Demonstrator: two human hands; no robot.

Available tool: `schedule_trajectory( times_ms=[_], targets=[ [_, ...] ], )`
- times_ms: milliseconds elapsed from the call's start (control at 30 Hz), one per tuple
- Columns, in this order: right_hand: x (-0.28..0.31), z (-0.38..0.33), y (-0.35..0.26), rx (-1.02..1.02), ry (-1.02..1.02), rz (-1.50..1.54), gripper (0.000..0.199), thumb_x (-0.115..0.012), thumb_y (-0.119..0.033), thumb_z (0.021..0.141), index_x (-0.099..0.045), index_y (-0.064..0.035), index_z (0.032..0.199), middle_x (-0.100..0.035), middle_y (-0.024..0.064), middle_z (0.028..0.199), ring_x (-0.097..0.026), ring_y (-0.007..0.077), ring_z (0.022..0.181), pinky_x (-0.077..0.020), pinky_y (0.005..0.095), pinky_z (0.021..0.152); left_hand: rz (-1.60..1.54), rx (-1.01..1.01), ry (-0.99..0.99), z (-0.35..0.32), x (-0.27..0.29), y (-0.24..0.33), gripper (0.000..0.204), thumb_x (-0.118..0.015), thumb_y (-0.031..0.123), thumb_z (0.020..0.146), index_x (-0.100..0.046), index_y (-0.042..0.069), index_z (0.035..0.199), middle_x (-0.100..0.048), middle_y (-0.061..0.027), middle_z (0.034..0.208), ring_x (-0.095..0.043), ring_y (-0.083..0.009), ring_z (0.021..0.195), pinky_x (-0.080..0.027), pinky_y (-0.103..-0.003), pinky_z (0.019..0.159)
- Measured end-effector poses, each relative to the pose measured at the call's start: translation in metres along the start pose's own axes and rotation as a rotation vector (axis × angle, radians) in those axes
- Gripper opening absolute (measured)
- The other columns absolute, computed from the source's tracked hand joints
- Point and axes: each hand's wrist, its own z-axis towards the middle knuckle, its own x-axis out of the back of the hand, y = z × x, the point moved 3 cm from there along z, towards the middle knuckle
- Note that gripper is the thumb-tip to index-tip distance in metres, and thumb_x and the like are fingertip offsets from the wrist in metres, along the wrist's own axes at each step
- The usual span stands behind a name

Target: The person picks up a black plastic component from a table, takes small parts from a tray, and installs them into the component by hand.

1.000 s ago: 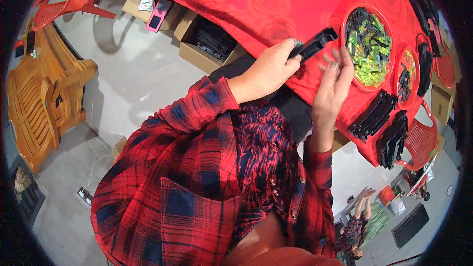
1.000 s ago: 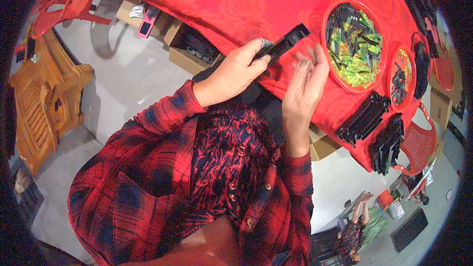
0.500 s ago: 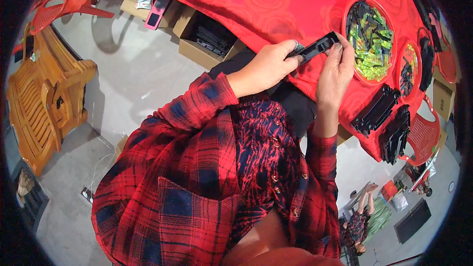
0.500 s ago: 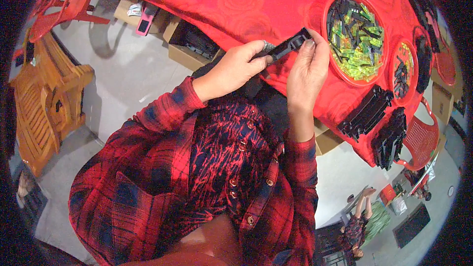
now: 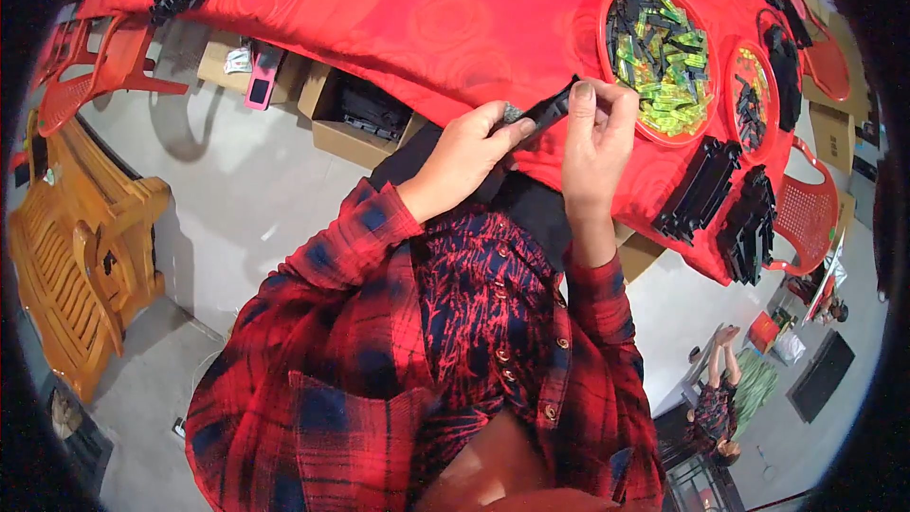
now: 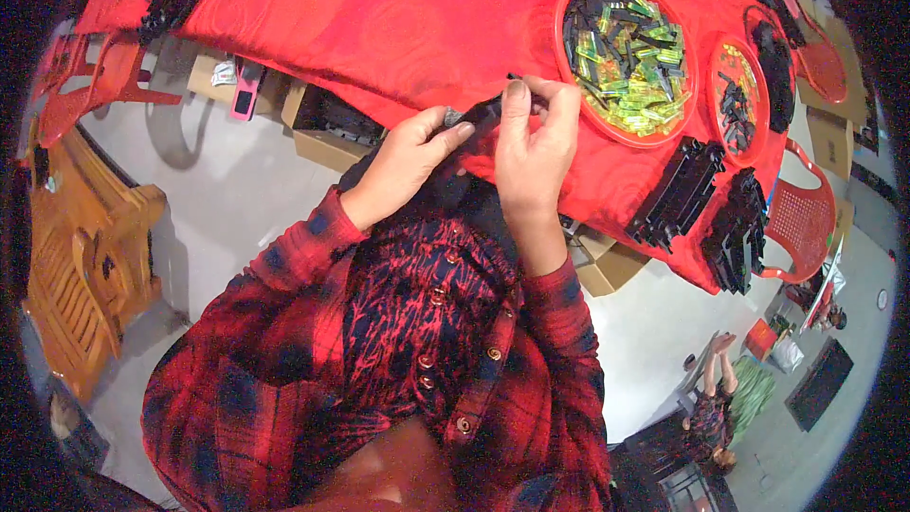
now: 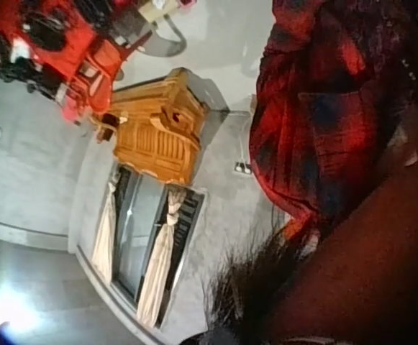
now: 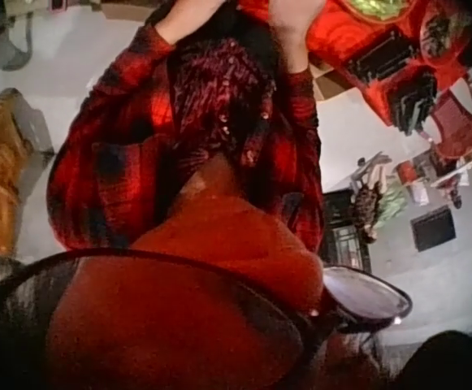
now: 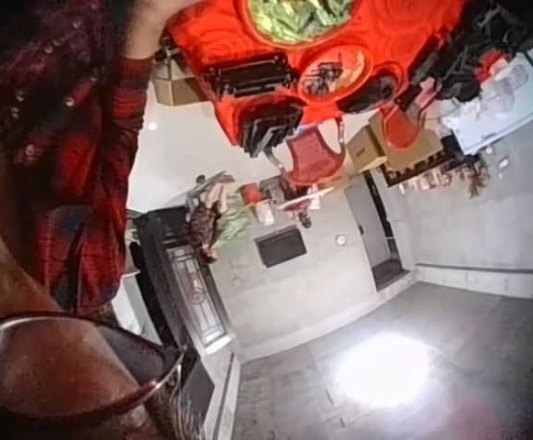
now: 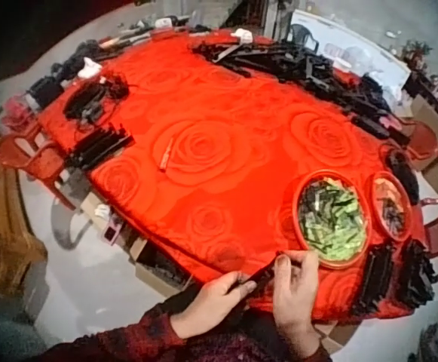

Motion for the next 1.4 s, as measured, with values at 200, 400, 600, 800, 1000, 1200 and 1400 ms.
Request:
schedule_trajectory(
  times_ms=[200, 400, 600, 800, 1000, 1200, 1400],
  targets=[
    [-0.001, -0.011, -0.008, 0.268, 0.013, -0.116, 0.012, -0.062, -0.007, 0.094, -0.058, 0.0019, 0.101, -0.059, 0.0132, 0.095, -0.059, 0.0238, 0.087, -0.0487, 0.0345, 0.078, 0.008, -0.044, 0.01, -0.003, 0.0, -0.002, 0.018, -0.061, 0.021, 0.098, -0.062, 0.003, 0.1, -0.056, 0.0063, 0.082, -0.049, -0.0034, 0.076, -0.042, -0.023, 0.066],
    [0.006, -0.022, -0.016, 0.327, 0.0, -0.246, 0.013, -0.062, -0.005, 0.094, -0.057, 0.0024, 0.102, -0.058, 0.0154, 0.094, -0.059, 0.027, 0.086, -0.0487, 0.0367, 0.079, -0.059, -0.047, -0.067, -0.012, -0.006, -0.009, 0.022, -0.06, 0.024, 0.099, -0.06, 0.003, 0.103, -0.055, 0.0055, 0.084, -0.049, -0.0041, 0.078, -0.043, -0.023, 0.068],
    [0.02, -0.004, 0.0, 0.018, -0.006, -0.097, 0.018, -0.056, -0.015, 0.101, -0.054, 0.0024, 0.103, -0.058, 0.0091, 0.095, -0.057, 0.0149, 0.089, -0.0497, 0.0306, 0.08, 0.032, -0.097, -0.134, -0.004, -0.011, 0.006, 0.027, -0.056, 0.029, 0.101, -0.058, 0.001, 0.1, -0.054, 0.0003, 0.076, -0.053, -0.0096, 0.069, -0.044, -0.026, 0.065],
    [0.031, 0.007, 0.012, -0.01, -0.037, -0.073, 0.019, -0.053, -0.016, 0.103, -0.054, 0.003, 0.103, -0.056, 0.0058, 0.097, -0.055, 0.0116, 0.091, -0.0495, 0.0301, 0.082, -0.198, 0.085, -0.367, -0.003, -0.002, 0.008, 0.034, -0.048, 0.029, 0.103, -0.057, 0.003, 0.122, -0.056, 0.0044, 0.092, -0.052, -0.0058, 0.083, -0.045, -0.022, 0.076],
    [0.029, 0.01, 0.018, -0.075, -0.075, -0.055, 0.024, -0.05, -0.02, 0.105, -0.056, 0.0025, 0.102, -0.057, 0.0066, 0.098, -0.054, 0.0114, 0.092, -0.0474, 0.0296, 0.085, -0.4, 0.106, -0.479, -0.008, 0.001, 0.013, 0.041, -0.052, 0.014, 0.095, -0.052, -0.002, 0.133, -0.062, -0.0011, 0.113, -0.056, -0.0092, 0.103, -0.044, -0.024, 0.091],
    [0.024, -0.012, -0.01, 0.491, 0.05, -0.565, 0.017, -0.066, -0.007, 0.085, -0.061, -0.0037, 0.102, -0.058, 0.0129, 0.094, -0.053, 0.0302, 0.091, -0.0408, 0.0436, 0.081, -0.278, -0.02, -0.299, -0.004, 0.003, 0.009, 0.045, -0.051, 0.012, 0.096, -0.048, -0.003, 0.139, -0.059, -0.0033, 0.126, -0.053, -0.0102, 0.115, -0.041, -0.027, 0.101],
    [0.008, -0.027, -0.021, 0.205, -0.272, -0.575, 0.02, -0.066, -0.011, 0.086, -0.067, -0.0089, 0.106, -0.058, 0.01, 0.093, -0.057, 0.0268, 0.092, -0.0347, 0.0403, 0.08, -0.19, -0.128, -0.252, -0.004, -0.002, 0.016, 0.043, -0.05, 0.012, 0.098, -0.047, -0.003, 0.138, -0.055, -0.0041, 0.13, -0.049, -0.0124, 0.12, -0.038, -0.028, 0.105]
  ],
)
